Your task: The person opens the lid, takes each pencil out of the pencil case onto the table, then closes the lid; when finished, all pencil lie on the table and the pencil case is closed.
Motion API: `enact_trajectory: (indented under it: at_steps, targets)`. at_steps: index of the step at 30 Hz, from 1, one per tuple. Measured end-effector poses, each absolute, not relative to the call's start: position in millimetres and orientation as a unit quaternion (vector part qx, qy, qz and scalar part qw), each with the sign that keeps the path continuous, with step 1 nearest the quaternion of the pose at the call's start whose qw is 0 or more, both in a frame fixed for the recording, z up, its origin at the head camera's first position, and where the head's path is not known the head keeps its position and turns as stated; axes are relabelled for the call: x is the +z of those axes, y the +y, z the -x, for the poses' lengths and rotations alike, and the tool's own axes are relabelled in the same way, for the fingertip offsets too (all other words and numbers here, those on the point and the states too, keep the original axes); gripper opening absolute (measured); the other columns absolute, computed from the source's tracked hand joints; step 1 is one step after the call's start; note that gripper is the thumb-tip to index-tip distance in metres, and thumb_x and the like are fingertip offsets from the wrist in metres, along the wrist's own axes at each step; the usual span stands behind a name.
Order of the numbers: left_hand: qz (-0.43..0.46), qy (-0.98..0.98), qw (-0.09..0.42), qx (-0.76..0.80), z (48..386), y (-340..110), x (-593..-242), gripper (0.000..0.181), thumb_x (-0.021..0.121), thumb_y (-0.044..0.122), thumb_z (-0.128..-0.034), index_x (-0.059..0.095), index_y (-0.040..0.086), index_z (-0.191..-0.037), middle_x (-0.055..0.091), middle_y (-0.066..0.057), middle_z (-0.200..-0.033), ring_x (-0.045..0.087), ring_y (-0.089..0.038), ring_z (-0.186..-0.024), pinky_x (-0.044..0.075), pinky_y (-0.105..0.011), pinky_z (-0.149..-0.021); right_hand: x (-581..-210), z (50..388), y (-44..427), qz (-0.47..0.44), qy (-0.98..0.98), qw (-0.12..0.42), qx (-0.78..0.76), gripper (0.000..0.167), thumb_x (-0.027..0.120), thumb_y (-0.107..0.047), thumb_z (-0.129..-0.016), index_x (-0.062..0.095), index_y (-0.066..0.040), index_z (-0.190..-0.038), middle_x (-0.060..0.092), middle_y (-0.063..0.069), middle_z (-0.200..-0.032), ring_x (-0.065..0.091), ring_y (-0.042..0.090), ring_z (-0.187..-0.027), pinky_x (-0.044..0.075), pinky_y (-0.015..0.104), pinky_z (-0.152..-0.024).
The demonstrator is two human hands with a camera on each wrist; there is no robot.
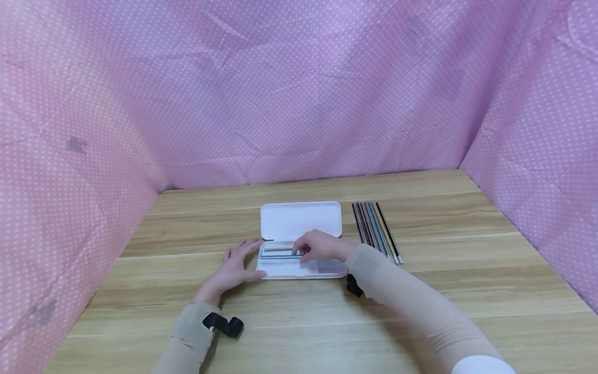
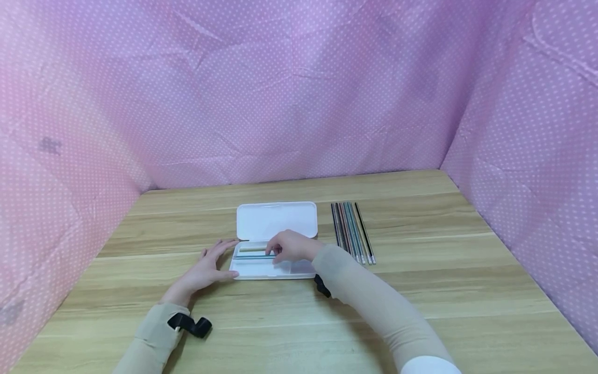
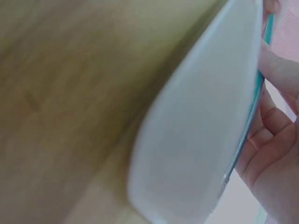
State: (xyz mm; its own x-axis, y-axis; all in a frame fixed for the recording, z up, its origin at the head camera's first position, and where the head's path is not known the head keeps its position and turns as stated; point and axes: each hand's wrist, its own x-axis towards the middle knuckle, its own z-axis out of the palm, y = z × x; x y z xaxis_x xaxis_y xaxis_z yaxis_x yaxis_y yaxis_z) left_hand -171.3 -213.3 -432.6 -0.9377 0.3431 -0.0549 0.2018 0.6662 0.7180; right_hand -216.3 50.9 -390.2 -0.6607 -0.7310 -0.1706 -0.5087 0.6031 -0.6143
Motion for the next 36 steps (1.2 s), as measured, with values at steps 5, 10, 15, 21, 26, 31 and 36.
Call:
enact_trajectory:
  at_steps: [5, 10, 15, 21, 26, 31, 36]
  targets:
    - [-0.15, 0.91, 0.09, 0.375, 170.9, -212.6, -432.1, 0.081, 0.078, 0.032, -0.0756, 0.039, 0.013, -0.144, 0.03, -0.016, -0.152, 0.006, -0.044, -0.143, -0.011, -0.064, -0.109, -385.7, 215.3, 50.7, 0.368, 0.861, 0.193, -0.293, 0.022, 0.069, -0.01, -0.085, 0.071, -0.01, -0.107, 0.057, -0.005, -0.078, 0.047, 0.007, -0.072, 0.042, 0.019, -0.068]
    - [-0.145, 0.912, 0.093, 0.371, 170.9, -212.5, -430.8, 0.081, 0.078, 0.032, -0.0757, 0.039, 0.011, -0.143, 0.029, -0.016, -0.153, 0.005, -0.042, -0.143, -0.011, -0.063, -0.11, -381.0, 214.8, 53.4, 0.354, 0.857, 0.178, -0.329, 0.021, 0.069, -0.011, -0.086, 0.071, -0.011, -0.106, 0.059, -0.004, -0.08, 0.05, 0.008, -0.074, 0.044, 0.02, -0.069]
    - [-0.151, 0.911, 0.088, 0.373, 172.0, -212.9, -431.8, 0.08, 0.078, 0.031, -0.0756, 0.04, 0.012, -0.143, 0.03, -0.017, -0.152, 0.006, -0.043, -0.143, -0.011, -0.063, -0.11, -377.4, 215.6, 57.9, 0.324, 0.85, 0.166, -0.381, 0.022, 0.07, -0.011, -0.085, 0.07, -0.008, -0.107, 0.061, -0.001, -0.083, 0.054, 0.009, -0.079, 0.046, 0.022, -0.073]
    - [-0.155, 0.908, 0.085, 0.381, 171.5, -213.4, -432.5, 0.081, 0.079, 0.03, -0.0748, 0.04, 0.013, -0.144, 0.03, -0.016, -0.152, 0.006, -0.044, -0.143, -0.011, -0.063, -0.109, -379.0, 214.5, 65.9, 0.269, 0.825, 0.165, -0.47, 0.027, 0.068, -0.01, -0.086, 0.067, -0.004, -0.112, 0.064, 0.004, -0.09, 0.054, 0.011, -0.081, 0.046, 0.023, -0.073]
    - [-0.152, 0.907, 0.088, 0.381, 171.6, -213.6, -432.5, 0.081, 0.078, 0.031, -0.0753, 0.039, 0.014, -0.144, 0.029, -0.015, -0.153, 0.005, -0.042, -0.144, -0.012, -0.062, -0.11, -379.2, 210.0, 73.8, 0.198, 0.798, 0.184, -0.538, 0.029, 0.066, -0.01, -0.088, 0.065, -0.003, -0.116, 0.064, 0.005, -0.092, 0.055, 0.014, -0.08, 0.049, 0.024, -0.072]
    - [-0.153, 0.907, 0.09, 0.381, 171.9, -214.0, -432.9, 0.081, 0.078, 0.032, -0.0754, 0.039, 0.013, -0.144, 0.029, -0.016, -0.153, 0.005, -0.044, -0.143, -0.012, -0.063, -0.109, -379.4, 205.1, 83.4, 0.161, 0.772, 0.203, -0.58, 0.032, 0.063, -0.01, -0.09, 0.062, -0.001, -0.121, 0.06, 0.003, -0.093, 0.055, 0.015, -0.083, 0.054, 0.028, -0.077]
    - [-0.155, 0.907, 0.088, 0.38, 171.5, -213.8, -432.7, 0.081, 0.078, 0.031, -0.0754, 0.039, 0.012, -0.144, 0.03, -0.017, -0.152, 0.006, -0.044, -0.143, -0.012, -0.063, -0.109, -379.4, 199.4, 95.3, 0.146, 0.763, 0.211, -0.594, 0.034, 0.06, -0.01, -0.092, 0.058, 0.002, -0.123, 0.057, 0.004, -0.096, 0.056, 0.015, -0.087, 0.055, 0.032, -0.081]
